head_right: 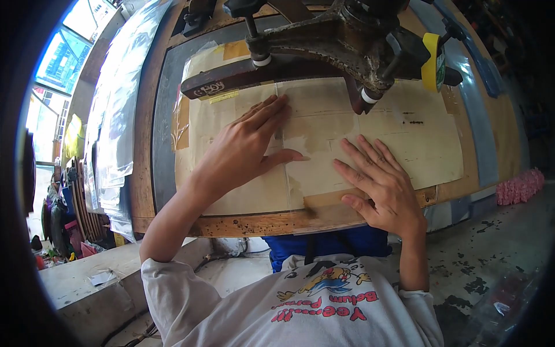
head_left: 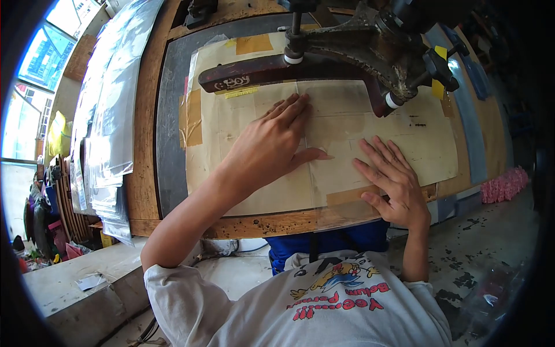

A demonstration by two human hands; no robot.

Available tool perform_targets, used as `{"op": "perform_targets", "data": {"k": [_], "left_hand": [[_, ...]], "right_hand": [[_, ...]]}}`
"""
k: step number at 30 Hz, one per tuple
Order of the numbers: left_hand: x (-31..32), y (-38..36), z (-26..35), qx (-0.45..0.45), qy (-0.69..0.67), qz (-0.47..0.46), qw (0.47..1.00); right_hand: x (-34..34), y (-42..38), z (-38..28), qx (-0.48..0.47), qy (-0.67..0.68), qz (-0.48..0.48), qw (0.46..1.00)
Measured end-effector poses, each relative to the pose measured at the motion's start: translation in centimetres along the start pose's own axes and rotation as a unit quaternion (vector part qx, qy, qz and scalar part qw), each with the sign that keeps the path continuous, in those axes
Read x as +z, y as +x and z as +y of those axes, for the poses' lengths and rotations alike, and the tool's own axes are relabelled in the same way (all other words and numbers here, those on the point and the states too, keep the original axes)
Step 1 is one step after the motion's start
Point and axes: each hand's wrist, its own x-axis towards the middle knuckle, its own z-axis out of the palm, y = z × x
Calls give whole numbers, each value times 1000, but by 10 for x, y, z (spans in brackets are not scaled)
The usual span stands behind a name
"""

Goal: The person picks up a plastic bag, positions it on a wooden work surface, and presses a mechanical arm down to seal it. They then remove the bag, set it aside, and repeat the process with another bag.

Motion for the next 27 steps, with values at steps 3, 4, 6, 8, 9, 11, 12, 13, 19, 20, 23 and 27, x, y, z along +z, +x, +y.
{"op": "perform_targets", "data": {"k": [3, 4, 6, 8, 9, 11, 12, 13, 19, 20, 23, 27], "left_hand": [[2, -1, 1, 1, -2, 5, 1000], [2, -1, 1, -2, -2, 6, 1000], [0, -1, 2, -7, -3, 3, 1000], [-3, -1, 3, -13, -5, -5, 1000], [-3, 0, 2, -11, -11, 1, 1000], [-3, -1, 0, -9, -21, 9, 1000], [-2, -1, 0, -8, -16, 9, 1000], [-2, -2, 0, -8, -11, 9, 1000], [-1, -1, 0, -11, -8, 11, 1000], [-1, -1, -1, -12, -11, 13, 1000], [-1, -2, 2, 6, 48, 31, 998], [-6, 1, 5, 21, 57, -3, 998]], "right_hand": [[0, 0, 2, 0, 9, 2, 1000], [0, 0, 2, 0, 13, 4, 1000], [-1, 1, 3, 2, 20, 2, 1000], [-1, 3, 2, 9, 21, 16, 1000], [-1, 4, 0, 16, 19, 31, 999], [1, 4, -2, 22, 16, 42, 999], [1, 4, -1, 21, 14, 38, 999], [1, 4, 0, 20, 11, 35, 999], [2, 5, -1, 25, 10, 31, 999], [2, 5, -1, 25, 10, 32, 999], [3, 5, -1, 27, 11, 39, 999], [2, 6, -3, 22, 12, 50, 998]]}}
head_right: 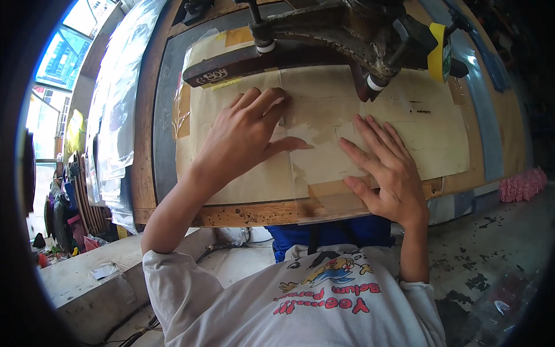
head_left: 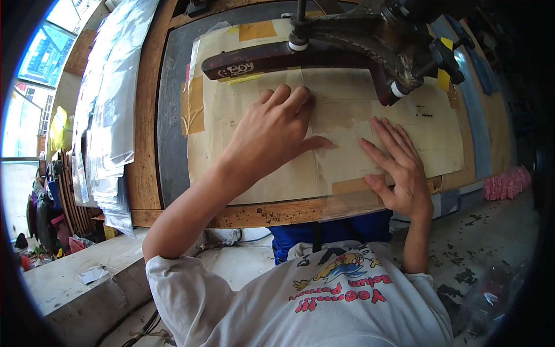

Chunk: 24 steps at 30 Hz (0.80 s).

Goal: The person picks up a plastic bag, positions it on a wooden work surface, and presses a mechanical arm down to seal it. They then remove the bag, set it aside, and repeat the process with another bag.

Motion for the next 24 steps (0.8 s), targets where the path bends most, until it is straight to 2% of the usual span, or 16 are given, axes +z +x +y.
{"op": "perform_targets", "data": {"k": [2, 5, 11, 17, 20, 23, 24], "left_hand": [[3, -1, -2, 16, 4, 32, 999], [-2, 0, -3, -1, -31, -10, 999], [-3, -2, -2, -7, 0, -39, 999], [-2, -2, 0, -13, 11, -39, 999], [-1, -2, 0, 4, 37, -19, 999], [-1, -1, -7, 72, 29, 43, 996], [-6, 1, -9, 70, 24, 77, 994]], "right_hand": [[0, 1, 1, -5, -3, 4, 1000], [2, 0, 1, -5, -1, 11, 1000], [3, -1, 0, 1, 11, 27, 1000], [6, -10, 2, -3, 33, 83, 996], [7, -17, -2, -2, 48, 111, 993], [9, -22, -4, 0, 50, 117, 992], [9, -20, -5, -2, 44, 128, 991]]}}
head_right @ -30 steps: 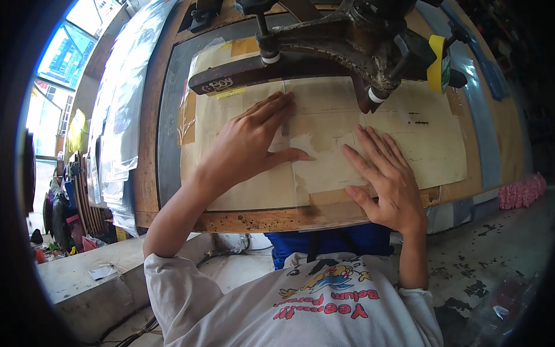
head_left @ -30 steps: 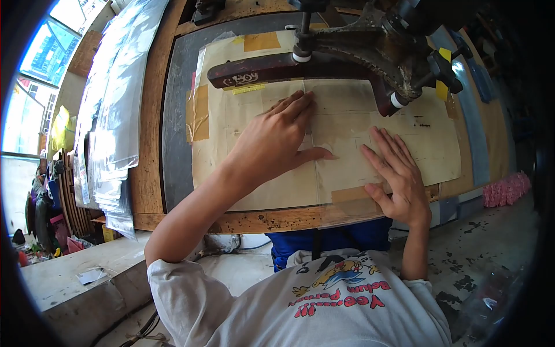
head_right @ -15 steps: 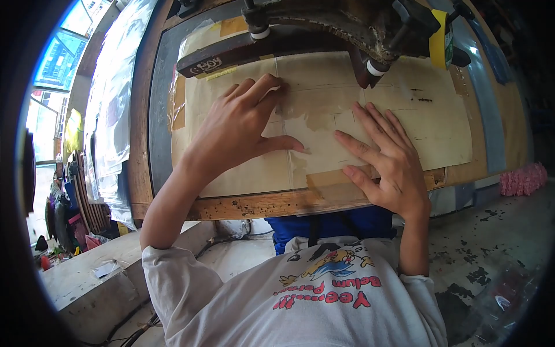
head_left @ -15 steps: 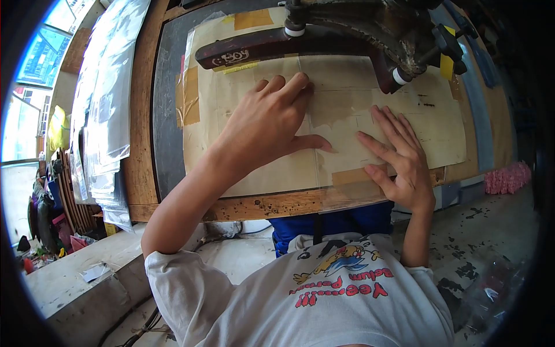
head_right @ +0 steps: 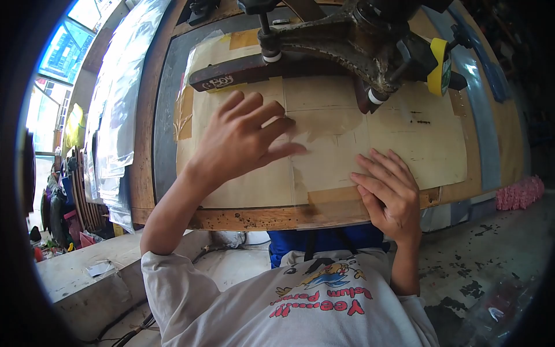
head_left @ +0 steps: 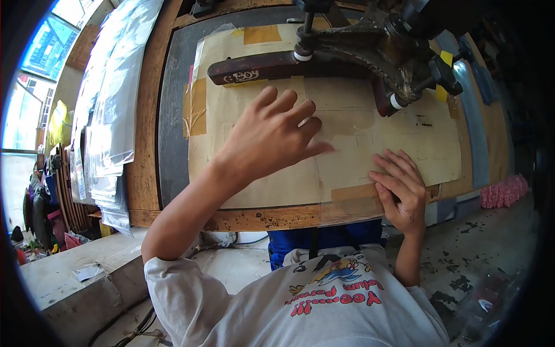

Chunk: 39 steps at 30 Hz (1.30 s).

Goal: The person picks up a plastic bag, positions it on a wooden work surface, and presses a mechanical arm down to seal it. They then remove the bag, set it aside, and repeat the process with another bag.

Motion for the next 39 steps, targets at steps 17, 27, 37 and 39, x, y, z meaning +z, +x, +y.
{"op": "perform_targets", "data": {"k": [17, 27, 37, 39], "left_hand": [[-13, 90, -164, -120, -232, -318, 911], [9, 96, -162, -134, -73, -251, 956], [-129, 27, -165, -250, 6, -65, 966], [-167, -19, -141, -175, 12, 98, 980]], "right_hand": [[-4, 10, 2, 60, 39, 0, 997], [-5, 15, 2, 76, 45, 0, 996], [-7, -4, 6, 21, 68, 43, 997], [-8, -5, 6, 13, 71, 46, 996]]}}
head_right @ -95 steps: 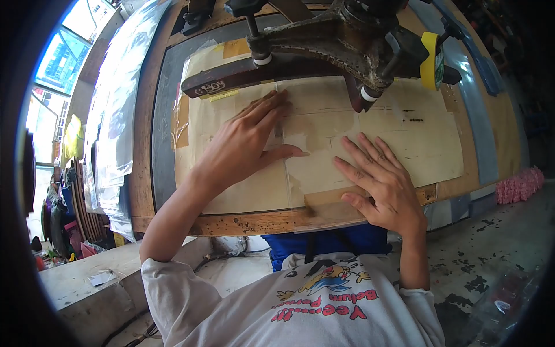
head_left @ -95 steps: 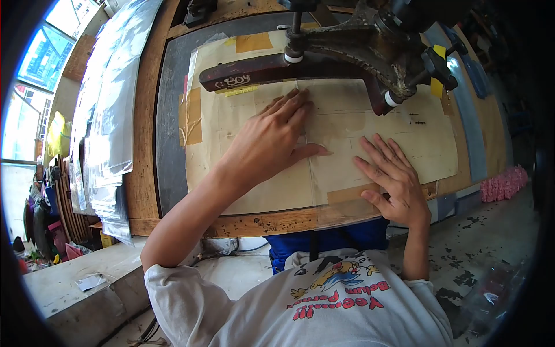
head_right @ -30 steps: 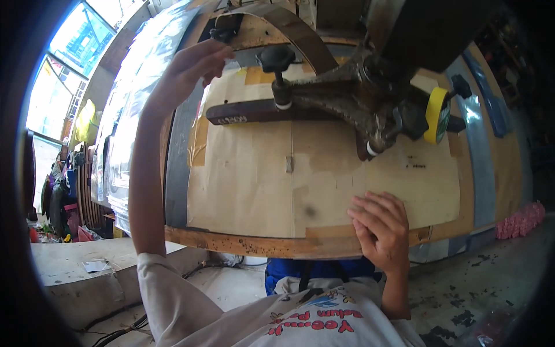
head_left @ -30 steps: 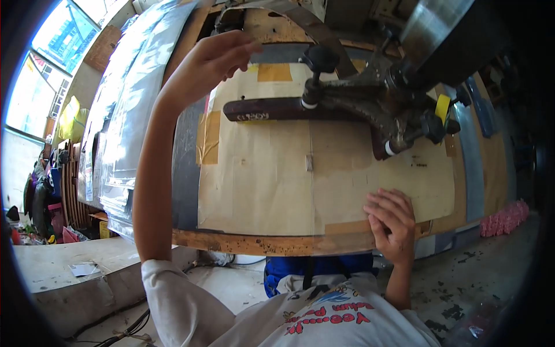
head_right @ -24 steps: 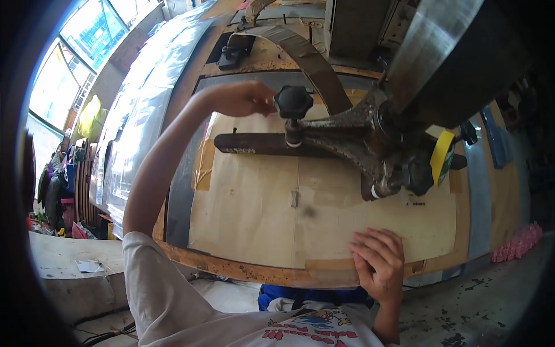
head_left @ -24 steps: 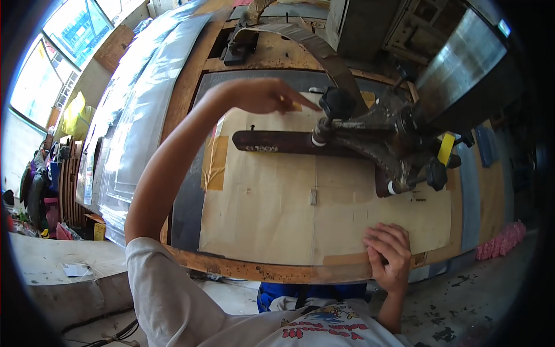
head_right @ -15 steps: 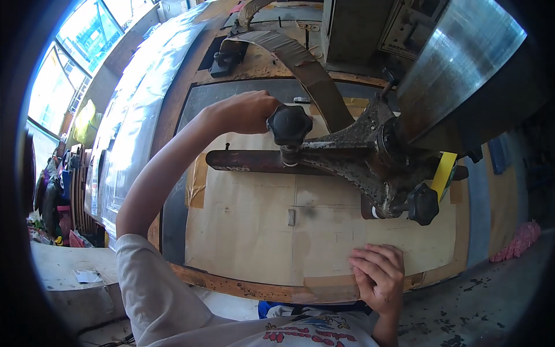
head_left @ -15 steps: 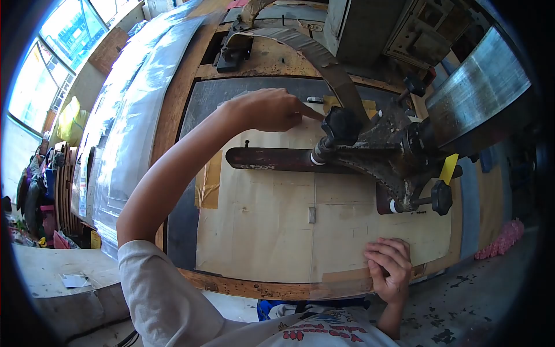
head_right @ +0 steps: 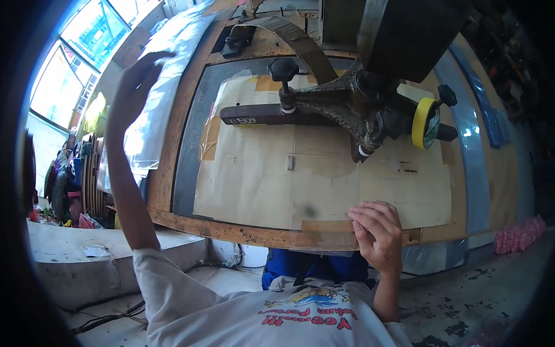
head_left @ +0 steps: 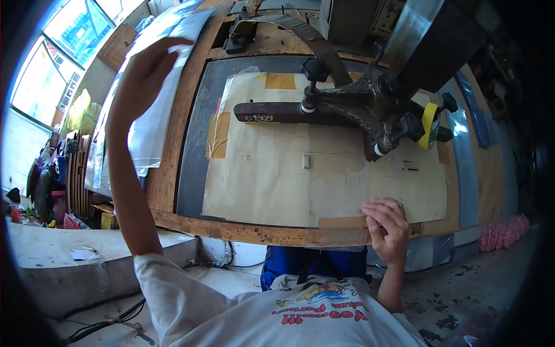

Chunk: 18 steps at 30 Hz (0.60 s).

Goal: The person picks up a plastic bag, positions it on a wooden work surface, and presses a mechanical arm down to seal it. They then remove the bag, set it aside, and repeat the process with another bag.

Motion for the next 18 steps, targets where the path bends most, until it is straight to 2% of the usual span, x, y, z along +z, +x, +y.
{"op": "perform_targets", "data": {"k": [2, 3, 4, 5, 6, 7, 8, 9, 10, 11, 12, 14, 16, 18], "left_hand": [[-44, -53, 50, -152, -31, 67, 986], [-59, -86, 72, -252, -60, 92, 962], [-62, -113, 95, -260, -53, 131, 955], [-64, -149, 106, -271, -39, 132, 953], [-56, -183, 115, -231, 5, 144, 962], [-51, -199, 133, -179, -71, 104, 976], [-36, -216, 138, -129, -278, 42, 951], [-26, -222, 139, -52, -375, -99, 920], [-9, -215, 148, -28, -459, -246, 853], [14, -216, 158, -49, -510, -354, 782], [40, -225, 169, -105, -517, -451, 720], [109, -259, 196, -220, -513, -450, 697], [166, -267, 224, -422, -344, -527, 653], [240, -338, 237, -422, -173, -400, 795]], "right_hand": [[0, -2, 2, -5, 3, 3, 1000], [0, -1, 1, -4, 6, 2, 1000], [-1, 0, -1, -3, 10, 2, 1000], [-1, 2, -1, 0, 12, 0, 1000], [-2, 1, -2, 1, 14, -1, 1000], [-2, 2, -2, 1, 16, -1, 1000], [-2, 2, -2, 3, 17, -1, 1000], [-2, 1, -1, 5, 17, -4, 1000], [-2, 1, -1, 7, 18, -3, 1000], [-2, 1, -1, 8, 18, -2, 1000], [-1, 0, -1, 9, 19, -2, 1000], [-2, -3, 4, 8, 6, -40, 999], [-5, 0, -2, -15, -30, -65, 997], [-4, 0, -3, -29, -50, -83, 995]]}}
